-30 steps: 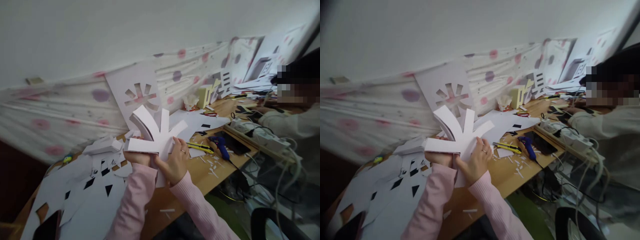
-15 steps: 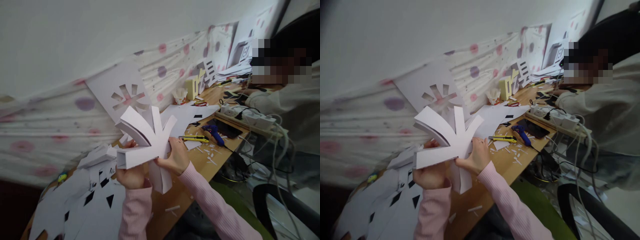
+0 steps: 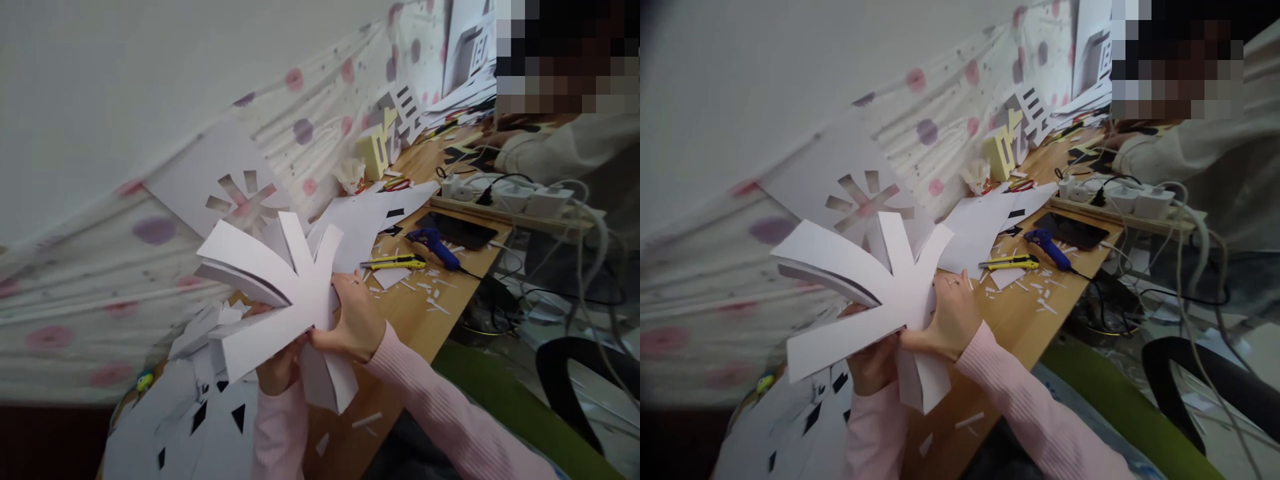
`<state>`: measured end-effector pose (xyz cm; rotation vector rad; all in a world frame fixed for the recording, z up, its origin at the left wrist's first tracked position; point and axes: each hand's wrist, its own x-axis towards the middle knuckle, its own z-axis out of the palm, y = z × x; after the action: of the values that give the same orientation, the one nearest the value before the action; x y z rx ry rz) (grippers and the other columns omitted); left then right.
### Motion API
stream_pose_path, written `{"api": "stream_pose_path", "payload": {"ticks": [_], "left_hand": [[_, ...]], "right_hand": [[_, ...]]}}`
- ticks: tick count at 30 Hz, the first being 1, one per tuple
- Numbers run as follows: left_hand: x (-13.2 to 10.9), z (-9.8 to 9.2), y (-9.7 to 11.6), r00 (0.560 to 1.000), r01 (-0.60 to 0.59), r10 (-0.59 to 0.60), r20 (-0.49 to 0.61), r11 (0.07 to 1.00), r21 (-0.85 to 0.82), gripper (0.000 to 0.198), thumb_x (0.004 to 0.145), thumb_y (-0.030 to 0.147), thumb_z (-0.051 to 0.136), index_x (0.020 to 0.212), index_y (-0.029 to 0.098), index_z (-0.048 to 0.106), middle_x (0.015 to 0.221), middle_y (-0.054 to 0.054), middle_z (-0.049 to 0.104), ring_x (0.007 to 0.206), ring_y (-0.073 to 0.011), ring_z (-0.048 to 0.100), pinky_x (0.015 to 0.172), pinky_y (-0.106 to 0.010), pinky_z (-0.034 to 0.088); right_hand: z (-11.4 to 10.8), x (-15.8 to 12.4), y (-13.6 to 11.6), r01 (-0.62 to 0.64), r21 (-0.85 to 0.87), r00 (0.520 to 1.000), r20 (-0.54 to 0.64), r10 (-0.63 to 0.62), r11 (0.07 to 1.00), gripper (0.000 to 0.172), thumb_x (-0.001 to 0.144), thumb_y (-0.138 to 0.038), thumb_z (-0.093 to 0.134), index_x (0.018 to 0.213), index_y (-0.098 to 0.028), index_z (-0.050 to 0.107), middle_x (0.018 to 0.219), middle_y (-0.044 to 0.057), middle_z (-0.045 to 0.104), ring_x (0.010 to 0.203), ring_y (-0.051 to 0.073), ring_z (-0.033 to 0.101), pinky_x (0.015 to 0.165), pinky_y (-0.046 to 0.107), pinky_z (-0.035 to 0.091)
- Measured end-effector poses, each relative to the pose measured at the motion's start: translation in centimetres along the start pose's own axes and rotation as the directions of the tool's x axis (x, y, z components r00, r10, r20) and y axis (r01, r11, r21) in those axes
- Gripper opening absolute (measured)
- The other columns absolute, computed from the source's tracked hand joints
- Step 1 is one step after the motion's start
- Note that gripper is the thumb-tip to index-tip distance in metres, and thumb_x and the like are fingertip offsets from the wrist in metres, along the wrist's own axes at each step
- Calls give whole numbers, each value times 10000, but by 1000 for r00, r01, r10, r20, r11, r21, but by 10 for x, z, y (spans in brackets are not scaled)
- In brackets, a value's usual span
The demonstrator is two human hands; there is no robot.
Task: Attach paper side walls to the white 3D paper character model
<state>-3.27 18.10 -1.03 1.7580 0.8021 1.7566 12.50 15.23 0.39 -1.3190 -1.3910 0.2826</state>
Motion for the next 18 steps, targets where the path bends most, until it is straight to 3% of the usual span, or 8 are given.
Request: {"api": "stream_pose_path", "payload": {"ticks": [3, 7, 13, 18], "left_hand": [[-3, 10, 12, 996, -73, 74, -42, 997, 29, 526, 669, 328, 789, 1112, 239, 519, 1002, -12, 548, 861, -170, 587, 782, -309, 516], [-5, 13, 32, 984, -156, 164, -70, 982, 103, 512, 567, 223, 826, 1013, 214, 575, 1016, -4, 529, 938, -167, 551, 860, -276, 476], [-15, 19, 53, 967, -211, 229, -112, 965, 156, 509, 600, 238, 816, 1038, 210, 559, 980, 6, 551, 881, -158, 562, 856, -298, 470], [-19, 18, 57, 922, -326, 375, -102, 889, 322, 447, 614, 310, 805, 981, 213, 568, 924, 4, 554, 831, -177, 553, 902, -384, 462]], "right_hand": [[-9, -1, -4, 58, -12, 998, -6, -58, 998, 655, 492, -519, 699, 995, -121, 566, 1058, 192, 648, 1049, 361, 577, 1102, 608, 194], [-22, -6, -8, 148, 4, 986, 70, -148, 989, 761, 526, -503, 667, 1120, -43, 549, 1191, 258, 587, 1155, 384, 522, 1107, 631, 182], [-35, -15, -16, 145, 44, 963, 223, -151, 988, 898, 559, -456, 646, 1293, 19, 441, 1370, 293, 450, 1339, 395, 355, 1119, 642, 167], [-41, -17, -18, 155, 71, 953, 253, -168, 985, 868, 552, -439, 669, 1265, 11, 467, 1344, 277, 477, 1349, 371, 346, 1133, 611, 167]]}}
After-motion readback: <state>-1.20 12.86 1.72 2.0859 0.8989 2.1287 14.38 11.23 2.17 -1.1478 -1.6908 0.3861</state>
